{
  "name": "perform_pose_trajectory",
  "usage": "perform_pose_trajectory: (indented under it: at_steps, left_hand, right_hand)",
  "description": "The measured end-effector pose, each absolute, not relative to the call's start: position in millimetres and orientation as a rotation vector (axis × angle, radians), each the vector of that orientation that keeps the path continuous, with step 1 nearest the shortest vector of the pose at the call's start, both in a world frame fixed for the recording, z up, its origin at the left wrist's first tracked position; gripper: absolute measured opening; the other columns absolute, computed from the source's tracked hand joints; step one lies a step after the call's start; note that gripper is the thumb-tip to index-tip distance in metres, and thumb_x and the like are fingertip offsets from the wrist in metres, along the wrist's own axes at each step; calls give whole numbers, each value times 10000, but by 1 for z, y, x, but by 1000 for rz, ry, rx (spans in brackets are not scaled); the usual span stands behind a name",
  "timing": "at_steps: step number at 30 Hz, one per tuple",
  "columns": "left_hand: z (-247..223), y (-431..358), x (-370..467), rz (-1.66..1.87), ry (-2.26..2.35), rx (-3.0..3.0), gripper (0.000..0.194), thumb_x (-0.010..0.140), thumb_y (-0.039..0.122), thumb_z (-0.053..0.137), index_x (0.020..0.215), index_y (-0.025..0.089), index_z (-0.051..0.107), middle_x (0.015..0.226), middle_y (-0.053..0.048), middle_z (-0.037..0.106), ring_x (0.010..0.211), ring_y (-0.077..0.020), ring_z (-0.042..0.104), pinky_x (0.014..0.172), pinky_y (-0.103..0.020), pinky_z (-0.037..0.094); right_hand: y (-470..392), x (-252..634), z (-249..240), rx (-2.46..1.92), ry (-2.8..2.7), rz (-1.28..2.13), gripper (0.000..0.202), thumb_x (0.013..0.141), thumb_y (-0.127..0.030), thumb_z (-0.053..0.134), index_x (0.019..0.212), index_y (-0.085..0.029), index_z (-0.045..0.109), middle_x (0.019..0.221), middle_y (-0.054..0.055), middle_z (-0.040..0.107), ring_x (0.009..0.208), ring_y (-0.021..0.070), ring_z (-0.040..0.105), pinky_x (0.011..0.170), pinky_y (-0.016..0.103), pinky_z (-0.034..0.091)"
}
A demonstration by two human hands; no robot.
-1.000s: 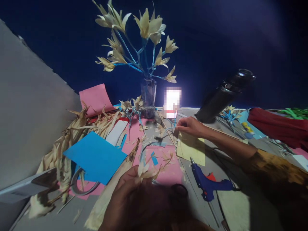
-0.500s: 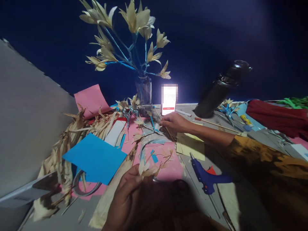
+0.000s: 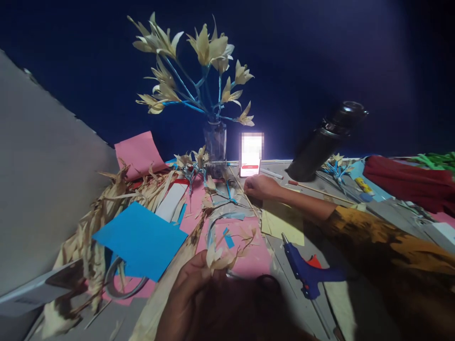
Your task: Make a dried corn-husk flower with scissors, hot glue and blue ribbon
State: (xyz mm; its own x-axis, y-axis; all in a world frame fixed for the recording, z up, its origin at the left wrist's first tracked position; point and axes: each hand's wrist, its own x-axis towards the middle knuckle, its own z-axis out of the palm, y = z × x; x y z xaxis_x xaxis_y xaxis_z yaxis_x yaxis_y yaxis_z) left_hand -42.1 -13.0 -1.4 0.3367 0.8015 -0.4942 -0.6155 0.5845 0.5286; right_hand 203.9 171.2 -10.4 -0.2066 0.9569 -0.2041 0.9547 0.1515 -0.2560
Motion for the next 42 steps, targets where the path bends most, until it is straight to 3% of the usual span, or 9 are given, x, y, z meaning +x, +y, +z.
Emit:
perform_pose_trajectory:
  at_steps: [7, 13, 21, 29, 33, 38, 42]
  left_hand:
    - [-18, -8, -58, 839, 814, 379, 321, 685, 296, 784, 943, 104, 770, 729, -107, 709, 638, -226, 638, 690, -353, 496]
    - [-22, -6, -57, 836, 769, 376, 260, 696, 273, 776, 906, 122, 750, 788, -115, 708, 720, -249, 663, 811, -414, 497]
    - [-15, -7, -55, 836, 803, 339, 221, 649, 277, 818, 807, 152, 728, 621, -54, 635, 669, -232, 646, 798, -402, 506]
    - [-3, -15, -51, 840, 906, 238, 215, 661, 258, 761, 861, 187, 729, 726, -90, 722, 647, -242, 647, 649, -364, 519]
    - [-3, -17, -46, 835, 876, 247, 193, 658, 250, 750, 844, 207, 718, 713, -80, 716, 647, -248, 641, 628, -363, 516]
    - [4, -16, -45, 861, 840, 274, 222, 687, 248, 767, 882, 155, 719, 760, -73, 712, 687, -211, 641, 680, -330, 512]
    - [7, -15, -47, 865, 870, 260, 249, 694, 217, 789, 920, 140, 721, 876, -89, 742, 767, -200, 659, 749, -312, 513]
  right_hand:
    - [164, 208, -1, -2000, -2420, 367, 183, 892, -250, 568, 985, -233, 725, 1034, 46, 766, 906, 205, 673, 636, 255, 373]
    - [155, 186, -3, -1895, -2522, 306, 235, 909, -441, 608, 994, -248, 712, 1073, 60, 750, 940, 244, 683, 664, 272, 395]
    - [158, 195, 0, -1938, -2564, 212, 236, 962, -366, 533, 954, -205, 705, 1057, 110, 742, 936, 261, 688, 674, 291, 401]
    - [142, 228, 10, -2087, -2481, 226, 300, 960, -273, 455, 1080, -223, 726, 1055, 101, 764, 877, 251, 691, 614, 292, 338]
    - [125, 248, 18, -2150, -2460, 251, 283, 924, -277, 472, 967, -234, 749, 973, 75, 779, 824, 240, 681, 574, 290, 282]
    - [106, 267, 24, -2154, -2447, 261, 299, 921, -218, 409, 869, -199, 703, 893, 72, 754, 773, 214, 642, 583, 292, 262]
    - [104, 273, 22, -2150, -2439, 237, 354, 978, -240, 363, 834, -179, 681, 858, 87, 736, 733, 209, 619, 583, 308, 237]
